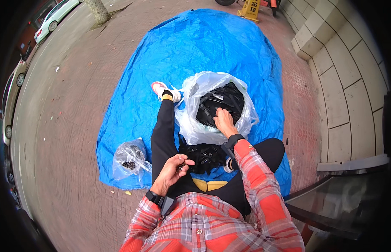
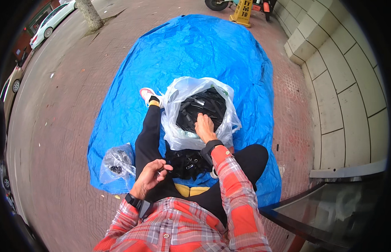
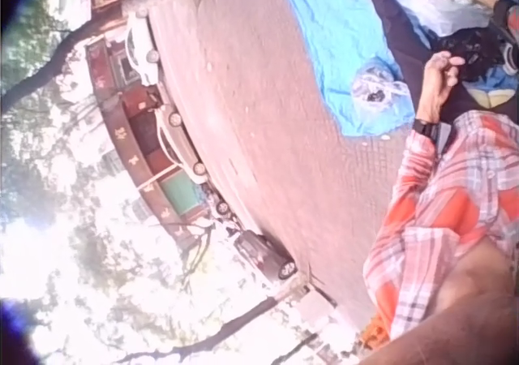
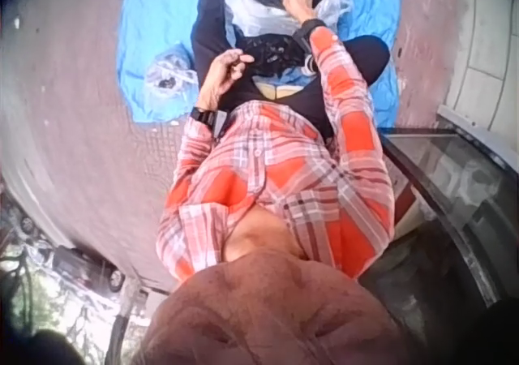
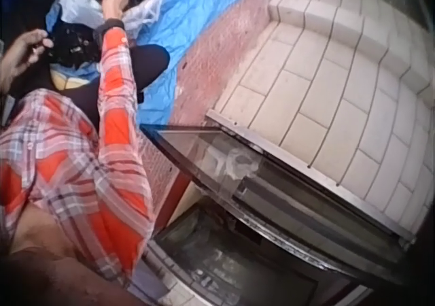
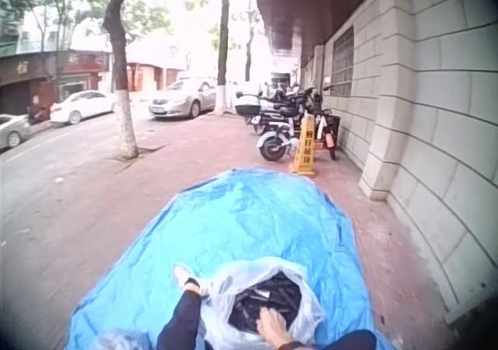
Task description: Manually inspect and sort small black components from a large plastic bag while sitting on a tarp on a sidewalk.
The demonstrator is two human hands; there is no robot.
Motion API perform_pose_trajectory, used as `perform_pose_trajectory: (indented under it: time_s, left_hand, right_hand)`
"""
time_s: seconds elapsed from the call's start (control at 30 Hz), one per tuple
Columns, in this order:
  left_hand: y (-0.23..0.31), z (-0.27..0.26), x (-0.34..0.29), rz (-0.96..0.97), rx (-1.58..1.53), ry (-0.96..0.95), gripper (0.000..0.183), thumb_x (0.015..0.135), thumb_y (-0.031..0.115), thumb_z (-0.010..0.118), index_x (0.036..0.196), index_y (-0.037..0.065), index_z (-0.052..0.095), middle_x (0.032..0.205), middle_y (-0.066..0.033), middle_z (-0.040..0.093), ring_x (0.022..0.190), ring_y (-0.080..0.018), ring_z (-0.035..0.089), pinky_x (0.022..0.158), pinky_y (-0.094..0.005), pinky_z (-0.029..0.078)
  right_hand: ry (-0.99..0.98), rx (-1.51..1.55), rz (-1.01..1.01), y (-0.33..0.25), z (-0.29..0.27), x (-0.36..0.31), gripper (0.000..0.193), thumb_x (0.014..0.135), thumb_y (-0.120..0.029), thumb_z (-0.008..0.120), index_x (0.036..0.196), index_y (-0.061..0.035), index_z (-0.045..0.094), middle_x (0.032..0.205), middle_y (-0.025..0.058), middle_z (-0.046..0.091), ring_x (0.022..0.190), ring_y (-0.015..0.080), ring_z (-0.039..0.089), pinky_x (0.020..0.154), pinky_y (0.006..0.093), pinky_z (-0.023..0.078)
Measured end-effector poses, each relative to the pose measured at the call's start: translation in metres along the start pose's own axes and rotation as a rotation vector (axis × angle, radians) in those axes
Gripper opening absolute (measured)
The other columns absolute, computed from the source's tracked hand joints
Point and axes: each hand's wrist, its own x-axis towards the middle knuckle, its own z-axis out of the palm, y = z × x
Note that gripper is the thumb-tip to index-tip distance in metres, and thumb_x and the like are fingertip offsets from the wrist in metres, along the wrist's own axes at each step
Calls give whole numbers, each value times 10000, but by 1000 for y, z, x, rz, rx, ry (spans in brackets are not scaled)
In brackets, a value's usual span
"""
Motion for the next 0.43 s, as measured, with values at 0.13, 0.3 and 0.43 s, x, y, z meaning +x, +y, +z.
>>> perform_pose_trajectory:
  time_s: [0.13, 0.3, 0.43]
  left_hand:
    - [4, 0, -12, -41, -107, -66, 133, 864, 40, 501, 976, 4, 563, 918, -159, 618, 633, -129, 527, 521, -195, 435]
    - [4, 4, -15, -45, -61, -118, 200, 864, 58, 525, 1053, 4, 557, 931, -156, 619, 705, -161, 582, 596, -217, 489]
    - [4, 14, -16, -46, -62, -212, 241, 884, 72, 504, 1113, 5, 531, 974, -161, 618, 839, -208, 628, 693, -236, 526]
  right_hand:
    - [-119, 95, 95, 0, -11, 2, 242, 726, -97, 578, 949, -14, 534, 811, 244, 606, 823, 402, 592, 723, 469, 469]
    - [-149, 604, 247, -9, -78, -25, 212, 758, -71, 536, 946, 27, 524, 714, 159, 598, 662, 254, 611, 625, 343, 490]
    - [-291, 1197, 166, -25, -120, -61, 374, 768, -113, 611, 1095, 41, 516, 828, 170, 625, 737, 202, 626, 645, 271, 504]
